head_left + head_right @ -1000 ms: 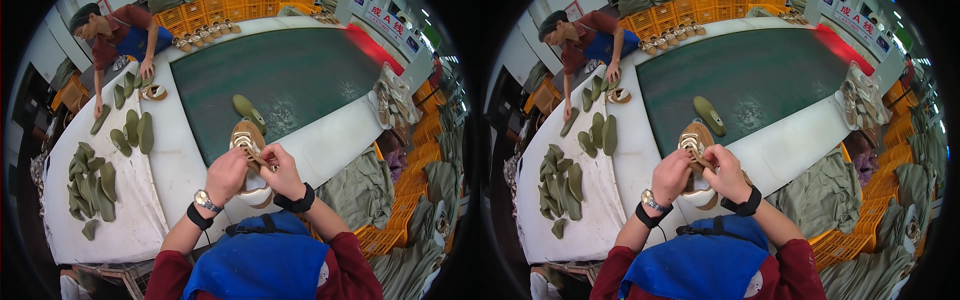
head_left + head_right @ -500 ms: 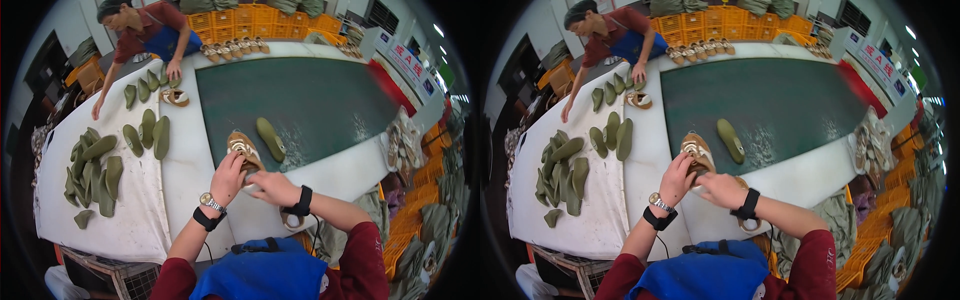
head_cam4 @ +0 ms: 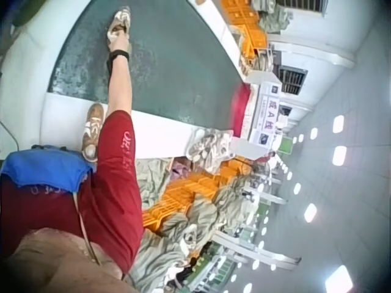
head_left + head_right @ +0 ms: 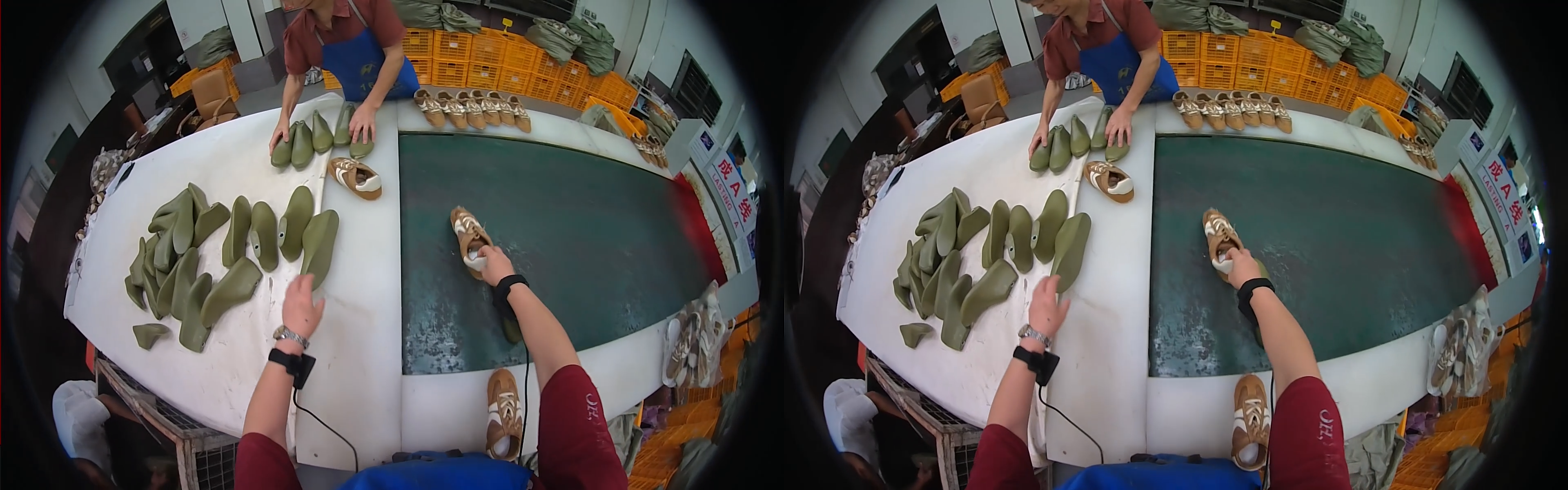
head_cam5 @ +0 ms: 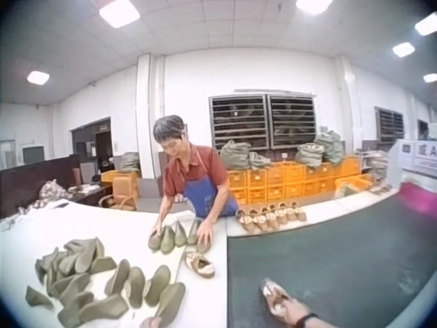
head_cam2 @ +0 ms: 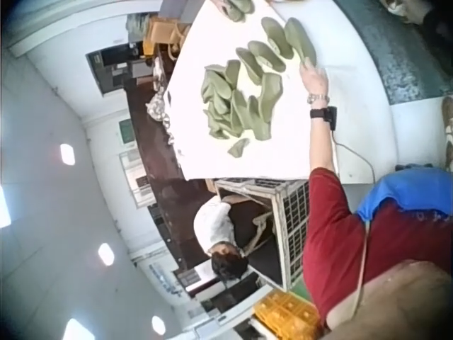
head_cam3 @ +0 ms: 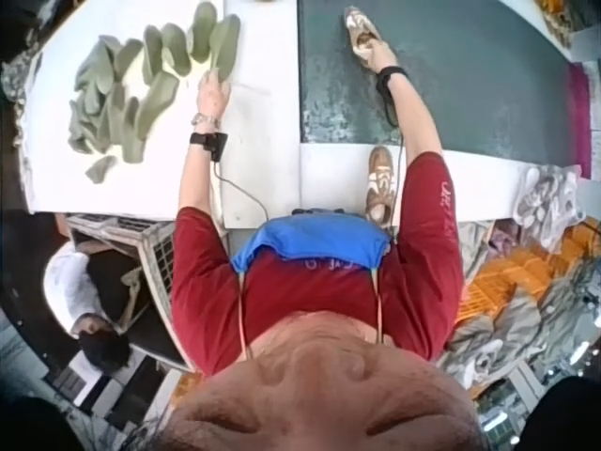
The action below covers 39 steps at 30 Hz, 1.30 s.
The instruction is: Picking up shoes from a large sack and placing them on a conveyor table to be paired with lasts.
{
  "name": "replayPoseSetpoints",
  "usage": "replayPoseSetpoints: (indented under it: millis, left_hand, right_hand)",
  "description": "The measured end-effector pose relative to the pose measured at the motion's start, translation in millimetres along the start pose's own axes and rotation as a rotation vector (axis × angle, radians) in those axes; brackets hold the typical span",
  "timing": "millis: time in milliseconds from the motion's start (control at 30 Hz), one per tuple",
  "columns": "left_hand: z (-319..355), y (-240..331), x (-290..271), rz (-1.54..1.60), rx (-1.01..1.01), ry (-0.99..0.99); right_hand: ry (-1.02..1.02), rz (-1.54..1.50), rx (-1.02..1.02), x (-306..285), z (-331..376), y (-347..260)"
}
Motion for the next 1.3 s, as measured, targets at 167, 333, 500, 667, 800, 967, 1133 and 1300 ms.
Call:
replayPoseSetpoints:
  millis: [167,333,500,667,800,967,1133,1300]
  left_hand:
    - [-68.3,-66.1,57.9,-0.083,-0.488,-0.324]
    - [-68.1,-104.1,106.9,0.116,-0.705,-0.281]
    - [-16.8,-62.6,117.3,0.495,-0.606,-0.373]
    - [94.3,69.0,78.9,0.991,-0.581,-0.922]
    - [121.8,141.9,25.8,0.306,0.115,-0.812]
    - [81.7,166.8,17.8,0.275,0.435,-0.284]
    - [61.2,176.8,2.0,0.365,0.286,-0.147]
    - [107.6,159.0,-1.1,0.374,0.237,-0.229]
  right_hand:
    - [0.173,-0.139,-0.087,8.0,-24.5,7.3]
    - [-0.163,-0.259,-0.223,2.7,16.3,-34.7]
    - [-0.390,-0.751,0.062,24.9,65.3,-26.3]
    - [-0.437,-1.180,0.367,22.9,105.4,-53.6]
    - [-0.950,-1.425,0.431,28.7,166.8,-79.5]
    - [-0.602,-1.591,0.471,5.4,182.4,-82.6]
    - [0.057,-1.450,0.314,21.9,148.9,-63.8]
    - [-0.145,-0.188,0.035,99.7,124.0,-59.7]
Point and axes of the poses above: each hand's wrist, its own z-axis away from the middle knuckle, its own x-axis out of the palm, y = z × x, the point moved 8 cm from there along -z, towards the middle knuckle, and after that the axes turned 10 degrees about -x, right-handed, at the moved point
